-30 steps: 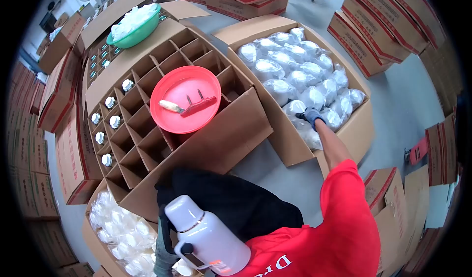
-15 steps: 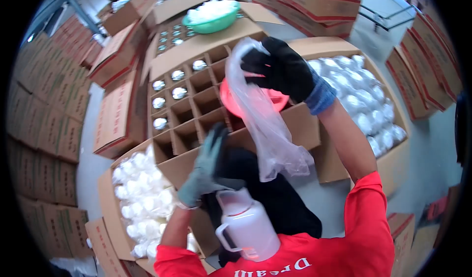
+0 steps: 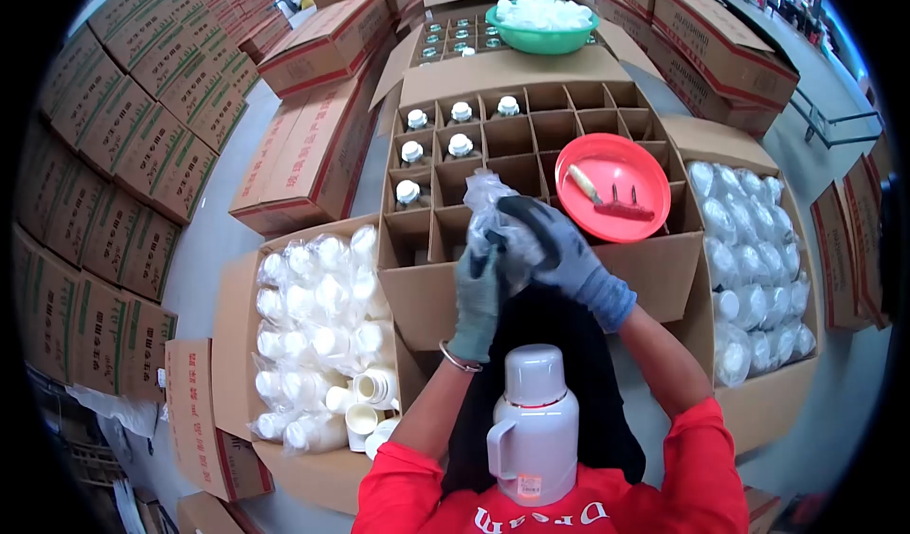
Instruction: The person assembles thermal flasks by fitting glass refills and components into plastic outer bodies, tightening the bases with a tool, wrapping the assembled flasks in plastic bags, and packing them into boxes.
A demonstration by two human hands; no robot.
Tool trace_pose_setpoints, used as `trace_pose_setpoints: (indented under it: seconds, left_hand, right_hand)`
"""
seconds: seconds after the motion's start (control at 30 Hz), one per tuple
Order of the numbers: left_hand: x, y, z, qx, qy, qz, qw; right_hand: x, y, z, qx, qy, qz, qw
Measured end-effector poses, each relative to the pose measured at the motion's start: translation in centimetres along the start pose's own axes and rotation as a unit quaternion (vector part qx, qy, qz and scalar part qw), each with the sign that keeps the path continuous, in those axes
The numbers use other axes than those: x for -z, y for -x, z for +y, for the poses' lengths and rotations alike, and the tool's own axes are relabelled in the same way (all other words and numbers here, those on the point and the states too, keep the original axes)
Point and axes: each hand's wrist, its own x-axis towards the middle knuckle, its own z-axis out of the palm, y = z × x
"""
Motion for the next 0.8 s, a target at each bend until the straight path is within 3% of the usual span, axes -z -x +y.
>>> trace_pose_setpoints:
  seconds: [0.03, 0.07, 0.1, 0.17, 0.23, 0.3, 0.37, 0.47, 0.5, 0.53, 0.6, 0.63, 0.7, 0.73, 0.77, 0.8]
  left_hand:
    - [1.7, 0.2, 1.7, -0.104, -0.136, -0.03, 0.985]
    - [3.4, 0.5, 3.5, -0.213, -0.261, -0.032, 0.941]
    - [4.2, 1.3, 4.0, -0.151, -0.163, -0.053, 0.974]
    - [5.4, 3.7, 3.0, -0.072, 0.025, -0.035, 0.996]
    - [7.8, 7.6, -3.1, 0.004, 0.041, 0.052, 0.998]
    - [11.8, 11.3, -5.0, 0.091, 0.071, 0.052, 0.992]
    - [16.3, 14.1, -4.9, 0.189, 0.113, -0.047, 0.974]
    - [16.2, 17.3, -4.8, 0.179, -0.155, -0.047, 0.97]
    - [14.8, 16.5, -5.7, 0.216, 0.076, 0.015, 0.973]
    - [13.3, 14.8, -3.9, 0.197, 0.105, 0.012, 0.975]
    - [11.8, 12.4, -1.2, 0.15, 0.098, -0.007, 0.984]
    - [11.4, 11.6, -0.8, 0.123, 0.06, -0.021, 0.99]
    - [10.8, 10.4, -0.4, 0.073, -0.016, -0.045, 0.996]
    - [10.7, 10.0, -0.2, 0.052, -0.056, -0.056, 0.996]
    - [11.0, 9.5, 2.0, -0.06, -0.171, -0.099, 0.979]
    - [11.3, 9.0, 4.2, -0.179, -0.275, -0.114, 0.938]
  right_hand:
    - [-0.1, 1.0, 2.1, -0.062, -0.03, 0.021, 0.997]
    - [0.1, 2.0, 3.3, -0.091, 0.044, 0.036, 0.994]
    - [0.3, 3.3, 4.6, -0.121, 0.118, 0.048, 0.984]
    - [-1.3, 7.0, 8.7, -0.148, 0.042, 0.074, 0.985]
    - [-1.8, 10.7, 9.5, -0.228, -0.091, 0.121, 0.962]
    - [0.9, 15.6, 9.7, -0.413, -0.097, 0.154, 0.892]
    - [3.3, 20.6, 10.4, -0.499, -0.029, 0.144, 0.854]
    - [2.4, 21.0, 7.4, -0.242, -0.039, 0.124, 0.962]
    - [1.8, 19.7, 6.4, -0.2, -0.023, 0.095, 0.975]
    - [1.3, 16.5, 4.7, -0.154, -0.003, 0.069, 0.986]
    - [1.2, 9.5, -0.8, -0.044, -0.015, -0.083, 0.995]
    - [0.1, 7.6, -2.0, -0.008, 0.019, -0.103, 0.994]
    - [-1.8, 5.3, -1.6, 0.094, 0.21, -0.184, 0.956]
    - [-1.5, 4.5, -0.8, 0.01, 0.228, -0.198, 0.953]
    - [-1.2, 4.2, 0.1, -0.075, 0.242, -0.211, 0.944]
    - [-0.6, 5.6, 1.8, -0.074, 0.245, -0.096, 0.962]
